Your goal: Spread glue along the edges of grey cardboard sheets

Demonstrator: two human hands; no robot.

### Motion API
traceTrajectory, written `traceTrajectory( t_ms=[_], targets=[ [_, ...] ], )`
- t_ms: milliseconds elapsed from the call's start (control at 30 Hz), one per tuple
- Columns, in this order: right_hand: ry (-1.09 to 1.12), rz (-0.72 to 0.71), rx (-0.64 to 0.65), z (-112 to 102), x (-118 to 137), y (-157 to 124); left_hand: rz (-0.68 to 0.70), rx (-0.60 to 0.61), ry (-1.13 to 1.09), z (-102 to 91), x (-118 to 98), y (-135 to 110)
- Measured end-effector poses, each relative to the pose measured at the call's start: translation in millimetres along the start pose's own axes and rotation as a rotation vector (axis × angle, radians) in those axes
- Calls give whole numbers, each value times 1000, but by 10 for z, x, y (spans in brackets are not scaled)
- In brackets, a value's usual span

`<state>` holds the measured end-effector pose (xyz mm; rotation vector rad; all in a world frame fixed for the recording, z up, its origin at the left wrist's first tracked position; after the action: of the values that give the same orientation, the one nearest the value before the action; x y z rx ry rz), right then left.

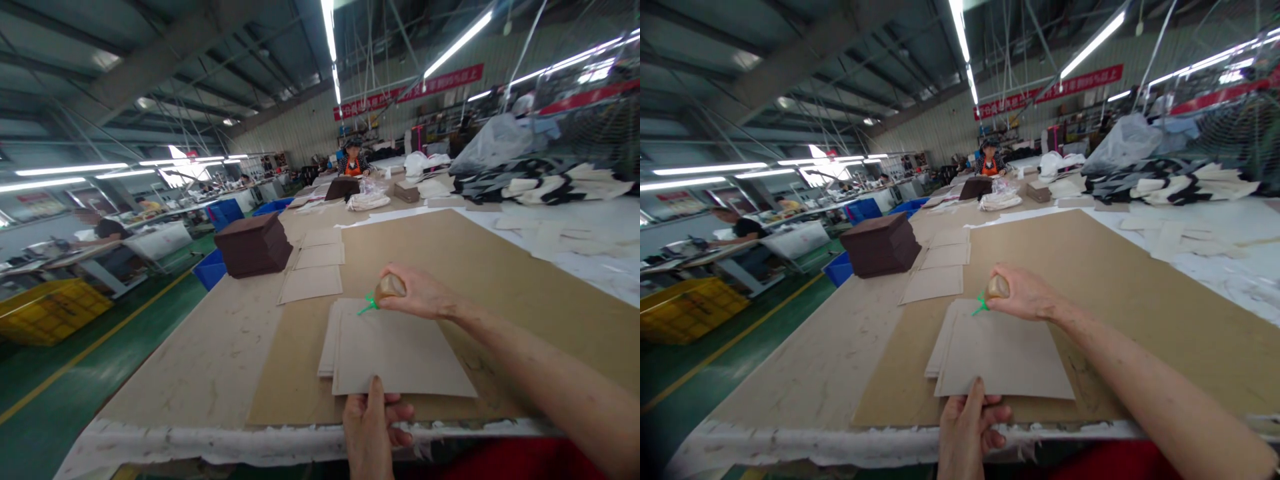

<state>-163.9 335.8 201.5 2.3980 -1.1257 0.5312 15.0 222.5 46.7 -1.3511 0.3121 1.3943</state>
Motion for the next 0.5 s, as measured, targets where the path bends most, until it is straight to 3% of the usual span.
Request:
traceTrajectory(
  t_ms=[133,367,500],
  targets=[
    [-8,23,18,-116,-84,-89,3,-2,17,0,-25,-18],
    [0,342,-3,-622,-789,-779,-7,-26,-4,-1,-38,-40],
    [-59,398,-68,-756,-939,-985,-38,-31,8,-41,36,28]
  ],
)
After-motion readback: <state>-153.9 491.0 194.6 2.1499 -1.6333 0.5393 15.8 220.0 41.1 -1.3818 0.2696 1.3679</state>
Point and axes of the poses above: each hand's wrist, its own y-axis towards the middle knuckle, its own z-axis out of the palm, x = y × z, the point moved 7 cm from there along y, towards the middle knuckle, and after that the axes turned 3 degrees about x, right-handed, at the moved point
